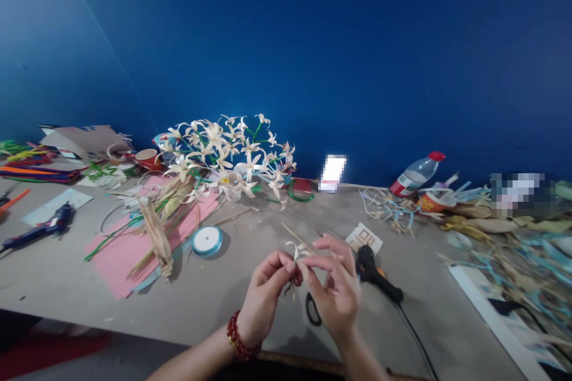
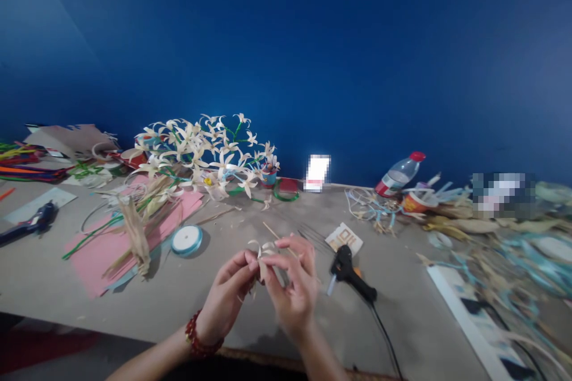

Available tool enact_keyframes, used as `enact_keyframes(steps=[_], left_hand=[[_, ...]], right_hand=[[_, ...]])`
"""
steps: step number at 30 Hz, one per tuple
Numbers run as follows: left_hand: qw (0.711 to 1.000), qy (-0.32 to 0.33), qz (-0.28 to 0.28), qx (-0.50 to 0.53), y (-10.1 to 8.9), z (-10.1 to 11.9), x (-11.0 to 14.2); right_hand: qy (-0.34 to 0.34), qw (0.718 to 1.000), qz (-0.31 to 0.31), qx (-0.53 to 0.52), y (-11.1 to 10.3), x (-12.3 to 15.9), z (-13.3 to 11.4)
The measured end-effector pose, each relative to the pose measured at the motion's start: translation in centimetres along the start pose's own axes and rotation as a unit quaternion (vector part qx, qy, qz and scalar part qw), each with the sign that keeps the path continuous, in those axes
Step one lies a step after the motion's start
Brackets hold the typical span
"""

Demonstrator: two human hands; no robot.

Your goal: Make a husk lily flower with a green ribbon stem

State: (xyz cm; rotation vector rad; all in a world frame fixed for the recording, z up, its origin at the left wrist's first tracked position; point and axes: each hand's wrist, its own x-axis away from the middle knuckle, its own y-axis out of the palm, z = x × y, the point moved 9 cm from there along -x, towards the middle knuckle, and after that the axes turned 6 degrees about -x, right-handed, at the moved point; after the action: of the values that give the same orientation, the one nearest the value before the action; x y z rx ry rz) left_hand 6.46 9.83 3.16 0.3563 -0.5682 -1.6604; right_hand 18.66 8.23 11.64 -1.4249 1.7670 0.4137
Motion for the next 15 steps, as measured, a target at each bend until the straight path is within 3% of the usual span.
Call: enact_keyframes(steps=[5, 15], left_hand=[[1.000, 0.000, 0.001, 0.003, 0.01, 0.22, 0.08], [1.000, 0.007, -0.007, -0.012, 0.19, 0.48, 0.12]], right_hand=[[-0.060, 0.998, 0.003, 0.034, 0.05, -0.08, -0.91], [-0.061, 0.997, -0.001, 0.052, 0.14, 0.02, -0.43]])
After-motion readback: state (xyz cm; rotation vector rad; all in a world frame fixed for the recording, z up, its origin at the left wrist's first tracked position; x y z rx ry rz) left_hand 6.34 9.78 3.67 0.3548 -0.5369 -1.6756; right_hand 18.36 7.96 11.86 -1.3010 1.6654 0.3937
